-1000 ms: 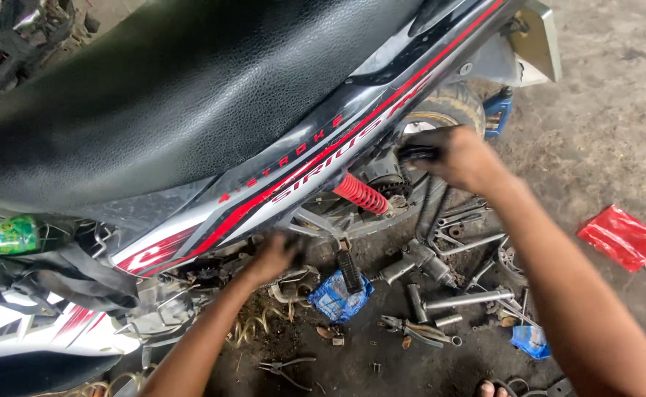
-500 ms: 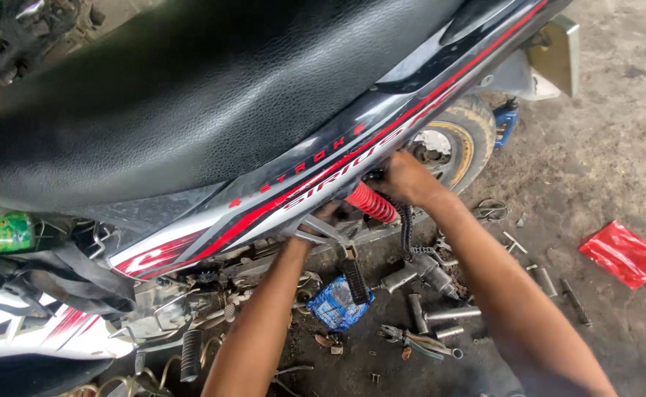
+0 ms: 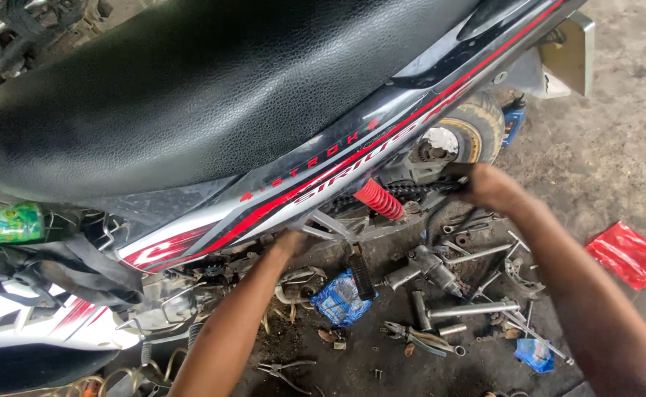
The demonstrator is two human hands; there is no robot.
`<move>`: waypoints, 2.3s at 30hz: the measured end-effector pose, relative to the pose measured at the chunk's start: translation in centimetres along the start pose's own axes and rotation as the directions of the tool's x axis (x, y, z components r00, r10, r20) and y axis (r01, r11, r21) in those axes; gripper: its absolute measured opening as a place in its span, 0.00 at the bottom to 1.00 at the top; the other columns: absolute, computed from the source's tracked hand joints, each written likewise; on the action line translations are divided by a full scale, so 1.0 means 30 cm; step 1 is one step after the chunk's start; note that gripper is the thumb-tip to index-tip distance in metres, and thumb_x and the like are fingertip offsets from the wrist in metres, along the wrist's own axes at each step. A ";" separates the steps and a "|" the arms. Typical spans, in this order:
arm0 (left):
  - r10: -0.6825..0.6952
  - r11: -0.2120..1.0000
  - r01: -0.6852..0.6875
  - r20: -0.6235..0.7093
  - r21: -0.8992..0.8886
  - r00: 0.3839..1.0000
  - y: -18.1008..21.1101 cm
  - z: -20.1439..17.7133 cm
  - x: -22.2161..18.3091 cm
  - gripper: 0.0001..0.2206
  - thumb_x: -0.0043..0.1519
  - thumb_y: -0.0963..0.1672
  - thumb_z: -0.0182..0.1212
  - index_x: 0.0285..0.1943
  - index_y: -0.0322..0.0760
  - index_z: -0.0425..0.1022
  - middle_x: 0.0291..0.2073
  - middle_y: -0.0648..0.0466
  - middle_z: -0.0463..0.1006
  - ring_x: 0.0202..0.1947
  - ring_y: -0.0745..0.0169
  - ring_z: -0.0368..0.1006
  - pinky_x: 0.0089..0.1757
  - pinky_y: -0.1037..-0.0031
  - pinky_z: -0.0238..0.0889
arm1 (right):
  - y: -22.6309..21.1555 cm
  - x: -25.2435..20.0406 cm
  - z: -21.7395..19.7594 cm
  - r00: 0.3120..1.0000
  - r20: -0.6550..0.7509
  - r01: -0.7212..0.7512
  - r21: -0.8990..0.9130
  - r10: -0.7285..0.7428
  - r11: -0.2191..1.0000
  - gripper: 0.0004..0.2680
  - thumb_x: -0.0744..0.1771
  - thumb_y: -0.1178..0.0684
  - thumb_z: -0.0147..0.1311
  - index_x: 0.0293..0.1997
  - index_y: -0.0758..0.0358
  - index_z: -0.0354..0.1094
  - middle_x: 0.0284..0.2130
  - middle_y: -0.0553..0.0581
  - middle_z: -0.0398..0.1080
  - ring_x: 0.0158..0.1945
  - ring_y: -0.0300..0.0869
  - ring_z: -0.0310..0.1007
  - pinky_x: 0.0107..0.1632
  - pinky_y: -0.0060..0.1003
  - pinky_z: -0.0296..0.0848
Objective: The person works on the chain and sprocket area of a motorcycle on a lift. They handle the drive chain by hand, manipulate a chain link component, use a wrench and a socket tool on parts near the swingarm, and pick up and reposition the chain and small hardware from the ground.
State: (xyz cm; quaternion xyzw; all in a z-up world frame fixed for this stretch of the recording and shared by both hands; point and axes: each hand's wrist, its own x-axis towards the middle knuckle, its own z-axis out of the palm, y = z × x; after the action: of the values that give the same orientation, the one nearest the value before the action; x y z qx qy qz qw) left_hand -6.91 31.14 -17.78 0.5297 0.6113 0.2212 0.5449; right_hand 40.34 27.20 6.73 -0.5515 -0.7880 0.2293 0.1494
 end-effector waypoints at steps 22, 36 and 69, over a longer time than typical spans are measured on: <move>-0.056 0.986 0.131 -0.548 0.099 0.835 0.038 -0.580 -1.028 0.24 0.58 0.53 0.68 0.59 0.36 0.81 0.40 0.51 0.81 0.35 0.56 0.71 0.39 0.63 0.66 | 0.052 0.134 -0.019 0.987 0.030 -0.130 -0.414 0.156 0.901 0.23 0.62 0.26 0.57 0.62 0.35 0.70 0.50 0.50 0.78 0.52 0.45 0.79 0.55 0.42 0.79; -0.283 0.958 0.176 -0.647 -0.226 0.708 -0.114 -1.094 -1.263 0.13 0.58 0.44 0.69 0.50 0.33 0.79 0.25 0.50 0.73 0.20 0.60 0.62 0.20 0.69 0.48 | -0.088 0.192 0.068 0.994 0.082 -0.067 -0.127 0.078 0.990 0.21 0.59 0.28 0.60 0.51 0.42 0.80 0.46 0.53 0.80 0.49 0.49 0.79 0.57 0.45 0.75; -0.329 0.944 0.243 -0.661 -0.222 0.674 -0.054 -1.083 -1.349 0.13 0.59 0.43 0.67 0.52 0.37 0.82 0.34 0.49 0.80 0.30 0.60 0.69 0.32 0.68 0.61 | 0.140 0.108 0.229 0.995 0.075 -0.073 0.025 0.071 0.997 0.12 0.67 0.46 0.54 0.57 0.44 0.71 0.54 0.53 0.74 0.51 0.48 0.76 0.53 0.43 0.78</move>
State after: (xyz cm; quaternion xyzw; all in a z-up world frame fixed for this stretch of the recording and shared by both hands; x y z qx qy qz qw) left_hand -43.09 4.60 8.36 0.2740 0.8310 0.3489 0.3356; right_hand 39.23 30.09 -1.39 -0.5687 -0.7693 0.2657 0.1193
